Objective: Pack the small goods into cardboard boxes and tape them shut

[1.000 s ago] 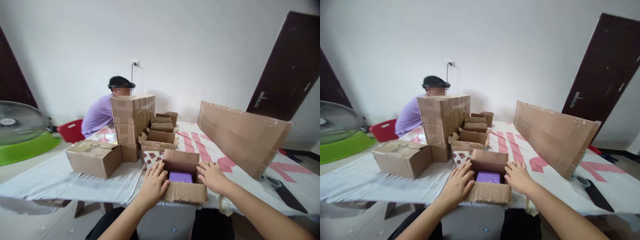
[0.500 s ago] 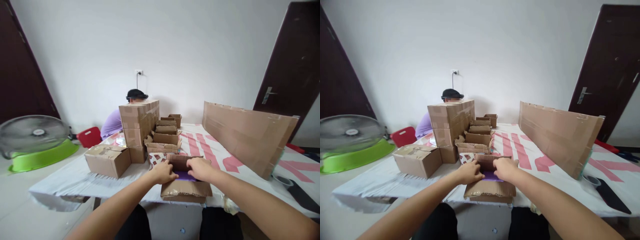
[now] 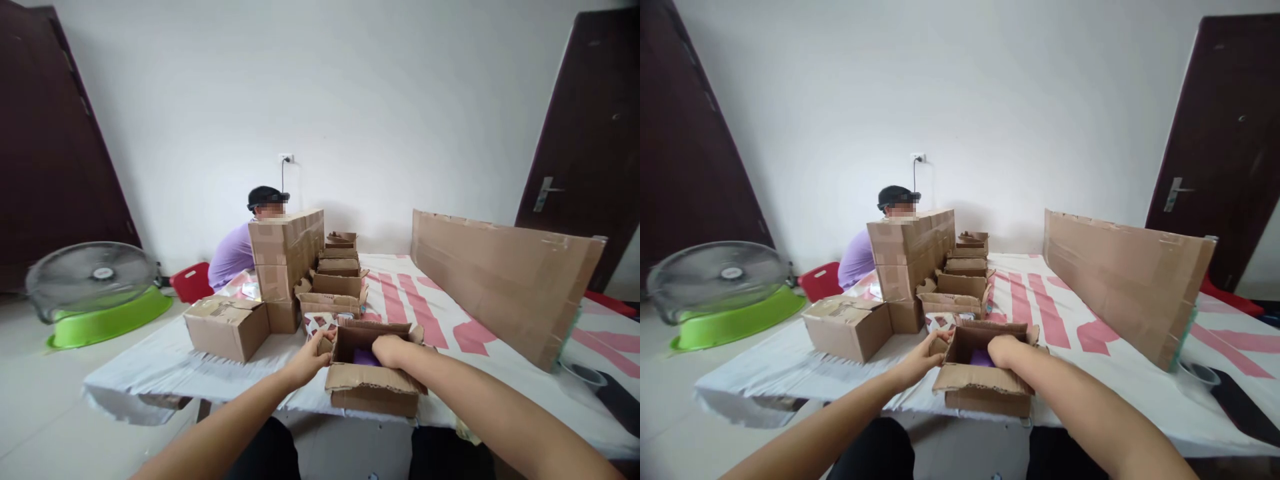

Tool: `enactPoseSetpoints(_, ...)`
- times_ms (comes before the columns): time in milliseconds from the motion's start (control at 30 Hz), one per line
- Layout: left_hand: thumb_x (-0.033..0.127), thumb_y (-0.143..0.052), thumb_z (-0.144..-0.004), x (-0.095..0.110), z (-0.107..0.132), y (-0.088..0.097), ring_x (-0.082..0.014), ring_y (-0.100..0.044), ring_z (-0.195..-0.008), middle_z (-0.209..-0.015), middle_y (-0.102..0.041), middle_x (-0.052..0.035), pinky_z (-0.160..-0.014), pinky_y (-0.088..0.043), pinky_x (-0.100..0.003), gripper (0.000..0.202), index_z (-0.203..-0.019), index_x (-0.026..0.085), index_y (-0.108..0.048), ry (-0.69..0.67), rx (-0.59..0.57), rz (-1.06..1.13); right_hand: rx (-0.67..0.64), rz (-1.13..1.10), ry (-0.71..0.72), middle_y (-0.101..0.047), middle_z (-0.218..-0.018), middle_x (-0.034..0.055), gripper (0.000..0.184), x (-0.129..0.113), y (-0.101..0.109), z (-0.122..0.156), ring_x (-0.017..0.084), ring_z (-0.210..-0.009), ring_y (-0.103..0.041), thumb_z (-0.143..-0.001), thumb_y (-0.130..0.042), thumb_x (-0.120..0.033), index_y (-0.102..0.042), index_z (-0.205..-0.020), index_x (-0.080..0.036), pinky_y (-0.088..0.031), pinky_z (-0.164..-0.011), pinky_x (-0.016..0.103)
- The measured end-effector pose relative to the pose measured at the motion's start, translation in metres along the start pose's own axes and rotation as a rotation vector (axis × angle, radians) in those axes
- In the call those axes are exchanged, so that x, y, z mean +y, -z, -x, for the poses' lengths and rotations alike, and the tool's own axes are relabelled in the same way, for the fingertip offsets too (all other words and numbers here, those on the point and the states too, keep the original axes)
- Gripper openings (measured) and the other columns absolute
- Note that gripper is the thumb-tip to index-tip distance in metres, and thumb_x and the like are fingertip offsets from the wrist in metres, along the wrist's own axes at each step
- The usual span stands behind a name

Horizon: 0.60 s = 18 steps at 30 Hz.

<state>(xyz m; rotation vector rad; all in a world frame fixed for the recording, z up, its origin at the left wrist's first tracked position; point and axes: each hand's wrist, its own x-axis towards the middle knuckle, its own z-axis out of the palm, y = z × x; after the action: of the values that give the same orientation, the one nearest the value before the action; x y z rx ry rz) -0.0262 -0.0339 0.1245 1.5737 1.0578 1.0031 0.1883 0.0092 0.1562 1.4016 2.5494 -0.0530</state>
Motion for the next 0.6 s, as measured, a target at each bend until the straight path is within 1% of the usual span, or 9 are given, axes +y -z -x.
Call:
enactPoseSetpoints(67, 0.015, -0.057, -0.065, -0.001, 0.000, -0.002, -0.0184, -0.060, -0.091, -0.117, -0.059, -0.0092, -0.072, -0.047, -0.028, 0.031, -0.091, 0.020, -0.042, -0.007, 0.029, -0.041, -0.003, 0.041, 0.034, -0.068, -0.094, 0.0078, 0.013, -0.001, 0.006, 0.007, 0.022, -0.087, -0.064, -0.080, -0.064, -0.020, -0.067, -0.091, -0.013, -0.049, -0.077, 0.034)
enactPoseSetpoints(133, 0.014, -0.058, -0.065, 0.002, 0.001, -0.001, -0.0182, -0.059, -0.094, -0.114, -0.060, -0.0077, -0.076, -0.047, -0.028, 0.029, -0.090, 0.019, -0.044, -0.003, 0.051, -0.154, 0.069, 0.066, 0.068, -0.070, -0.085, 0.0082, 0.009, 0.001, 0.018, 0.013, 0.024, -0.085, -0.065, -0.073, -0.064, -0.011, -0.070, -0.078, -0.015, -0.046, -0.074, 0.031)
enactPoseSetpoints(267, 0.020, -0.071, -0.057, 0.020, 0.001, 0.008, -0.0205, -0.061, -0.085, -0.090, -0.066, -0.0016, -0.077, -0.047, -0.031, 0.035, -0.087, 0.019, -0.054, 0.057, 0.058, -0.312, 0.318, 0.053, 0.079, -0.071, -0.089, 0.0041, 0.013, 0.015, 0.058, 0.024, 0.020, -0.086, -0.063, -0.077, -0.058, -0.017, -0.069, -0.083, -0.022, -0.041, -0.068, 0.026)
enactPoseSetpoints(333, 0.028, -0.078, -0.051, 0.036, -0.006, 0.016, -0.0226, -0.061, -0.082, -0.079, -0.065, -0.0001, -0.077, -0.046, -0.032, 0.038, -0.082, 0.019, -0.059, 0.062, 0.078, -0.325, 0.463, 0.027, 0.035, -0.069, -0.092, 0.0026, 0.017, 0.026, 0.081, 0.028, 0.018, -0.086, -0.062, -0.082, -0.051, -0.020, -0.067, -0.088, -0.023, -0.039, -0.067, 0.024)
enactPoseSetpoints(367, 0.036, -0.079, -0.051, 0.046, -0.012, 0.020, -0.0234, -0.061, -0.083, -0.078, -0.065, -0.0007, -0.077, -0.046, -0.032, 0.038, -0.081, 0.019, -0.061, 0.053, 0.102, -0.319, 0.535, 0.014, 0.004, -0.069, -0.094, 0.0029, 0.020, 0.031, 0.091, 0.030, 0.018, -0.086, -0.061, -0.085, -0.047, -0.021, -0.066, -0.091, -0.023, -0.038, -0.067, 0.025)
enactPoseSetpoints(433, 0.055, -0.066, -0.065, 0.070, -0.031, 0.026, -0.0241, -0.060, -0.090, -0.089, -0.066, -0.0039, -0.079, -0.046, -0.032, 0.043, -0.087, 0.019, -0.062, 0.006, 0.178, -0.266, 0.664, -0.009, -0.056, -0.066, -0.098, 0.0049, 0.027, 0.039, 0.108, 0.029, 0.019, -0.091, -0.058, -0.089, -0.038, -0.020, -0.064, -0.096, -0.022, -0.037, -0.070, 0.026)
enactPoseSetpoints(500, 0.065, -0.043, -0.079, 0.094, -0.057, 0.028, -0.0232, -0.060, -0.095, -0.107, -0.064, -0.0076, -0.077, -0.048, -0.033, 0.056, -0.108, 0.019, -0.056, -0.053, 0.246, -0.167, 0.758, -0.032, -0.099, -0.064, -0.101, 0.0077, 0.030, 0.043, 0.120, 0.025, 0.021, -0.094, -0.056, -0.091, -0.035, -0.020, -0.063, -0.100, -0.020, -0.036, -0.074, 0.027)
enactPoseSetpoints(533, 0.067, -0.038, -0.082, 0.105, -0.071, 0.027, -0.0224, -0.061, -0.094, -0.114, -0.061, -0.0087, -0.075, -0.049, -0.032, 0.061, -0.120, 0.020, -0.049, -0.074, 0.257, -0.111, 0.792, -0.044, -0.110, -0.063, -0.102, 0.0089, 0.030, 0.043, 0.124, 0.020, 0.021, -0.095, -0.055, -0.091, -0.035, -0.020, -0.063, -0.101, -0.019, -0.036, -0.076, 0.028)
enactPoseSetpoints(600, 0.067, -0.046, -0.079, 0.121, -0.098, 0.020, -0.0223, -0.063, -0.091, -0.122, -0.057, -0.0127, -0.070, -0.051, -0.032, 0.071, -0.132, 0.021, -0.036, -0.090, 0.270, -0.017, 0.839, -0.072, -0.114, -0.062, -0.103, 0.0108, 0.028, 0.041, 0.127, 0.010, 0.022, -0.097, -0.053, -0.090, -0.038, -0.020, -0.064, -0.101, -0.019, -0.036, -0.079, 0.029)
